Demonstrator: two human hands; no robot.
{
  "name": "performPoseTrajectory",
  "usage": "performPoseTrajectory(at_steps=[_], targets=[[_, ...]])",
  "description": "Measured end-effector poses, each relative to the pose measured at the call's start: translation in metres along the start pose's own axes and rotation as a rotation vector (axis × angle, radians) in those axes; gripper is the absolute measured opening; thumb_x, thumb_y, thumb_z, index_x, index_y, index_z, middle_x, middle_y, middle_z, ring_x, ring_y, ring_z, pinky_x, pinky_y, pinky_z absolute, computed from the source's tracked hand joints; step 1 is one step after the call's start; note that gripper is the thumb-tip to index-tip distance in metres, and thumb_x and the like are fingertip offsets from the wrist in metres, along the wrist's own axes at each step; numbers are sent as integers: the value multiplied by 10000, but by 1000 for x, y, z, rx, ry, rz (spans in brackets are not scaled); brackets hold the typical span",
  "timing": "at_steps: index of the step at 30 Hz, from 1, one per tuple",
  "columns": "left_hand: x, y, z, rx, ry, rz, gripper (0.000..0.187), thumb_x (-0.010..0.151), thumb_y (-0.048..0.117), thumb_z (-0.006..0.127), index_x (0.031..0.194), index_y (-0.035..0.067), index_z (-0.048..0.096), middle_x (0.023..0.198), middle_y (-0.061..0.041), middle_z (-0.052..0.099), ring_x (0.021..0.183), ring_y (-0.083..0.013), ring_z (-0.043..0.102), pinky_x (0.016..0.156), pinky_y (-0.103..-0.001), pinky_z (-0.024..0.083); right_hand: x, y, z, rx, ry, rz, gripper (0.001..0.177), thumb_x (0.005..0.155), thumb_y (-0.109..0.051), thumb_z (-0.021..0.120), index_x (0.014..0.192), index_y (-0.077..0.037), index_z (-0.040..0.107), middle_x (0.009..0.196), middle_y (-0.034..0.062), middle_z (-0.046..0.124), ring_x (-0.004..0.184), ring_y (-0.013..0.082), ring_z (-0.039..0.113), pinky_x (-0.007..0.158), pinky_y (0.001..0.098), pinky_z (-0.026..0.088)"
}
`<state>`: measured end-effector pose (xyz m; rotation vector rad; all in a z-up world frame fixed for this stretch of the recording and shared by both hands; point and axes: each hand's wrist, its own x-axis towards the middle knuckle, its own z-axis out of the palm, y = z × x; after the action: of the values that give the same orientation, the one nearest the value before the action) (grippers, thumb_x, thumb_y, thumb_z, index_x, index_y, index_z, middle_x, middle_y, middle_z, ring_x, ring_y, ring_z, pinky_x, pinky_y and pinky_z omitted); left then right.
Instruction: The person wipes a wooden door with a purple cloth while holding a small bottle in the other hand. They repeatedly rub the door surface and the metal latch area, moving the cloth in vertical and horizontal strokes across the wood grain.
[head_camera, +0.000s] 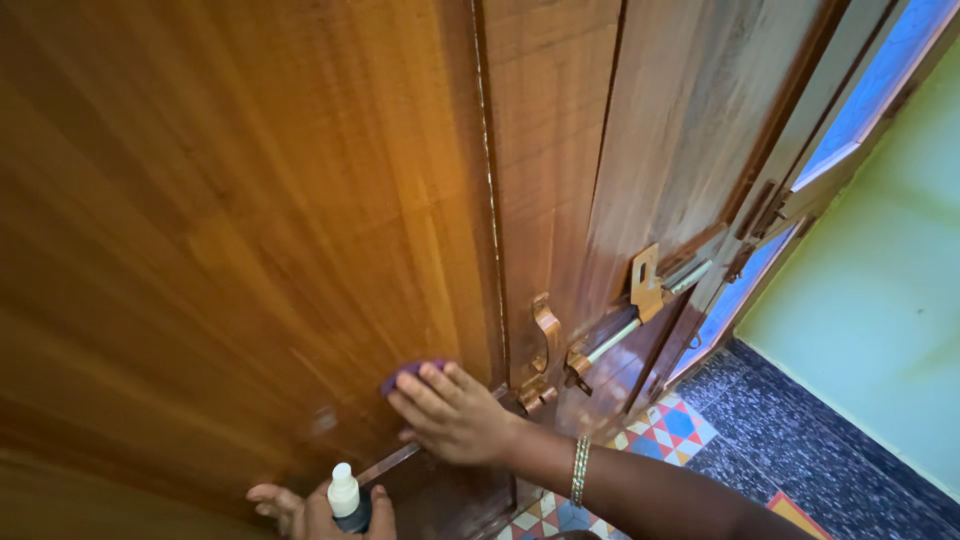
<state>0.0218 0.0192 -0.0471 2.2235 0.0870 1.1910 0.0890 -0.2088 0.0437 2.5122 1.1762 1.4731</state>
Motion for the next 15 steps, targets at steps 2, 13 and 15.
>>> performPoseTrajectory(at_steps=[2,13,15], targets=[[0,3,-4,45,-49,-44,518,498,175,818,970,5,692,1256,-525,531,1468,-637,381,1276,-687,205,-12,1,2,-39,11,-79,582,1061,-429,540,1559,-132,503,1680,98,319,1600,341,170,1334,506,76],[22,36,-31,358,-352,-195,510,566,213,903,1013,36,733,955,-268,702,1116,-459,663,1054,-600,491,180,109,-103,63,273,174,663,1056,-576,561,1542,-146,422,1638,156,352,1549,409,315,1315,532,139],[23,46,-39,274,-356,-267,499,625,206,883,1062,22,727,993,-260,698,1064,-434,675,981,-577,533,226,126,-135,-7,418,195,647,989,-564,572,1424,-89,507,1479,191,482,1408,414,444,1222,541,286]])
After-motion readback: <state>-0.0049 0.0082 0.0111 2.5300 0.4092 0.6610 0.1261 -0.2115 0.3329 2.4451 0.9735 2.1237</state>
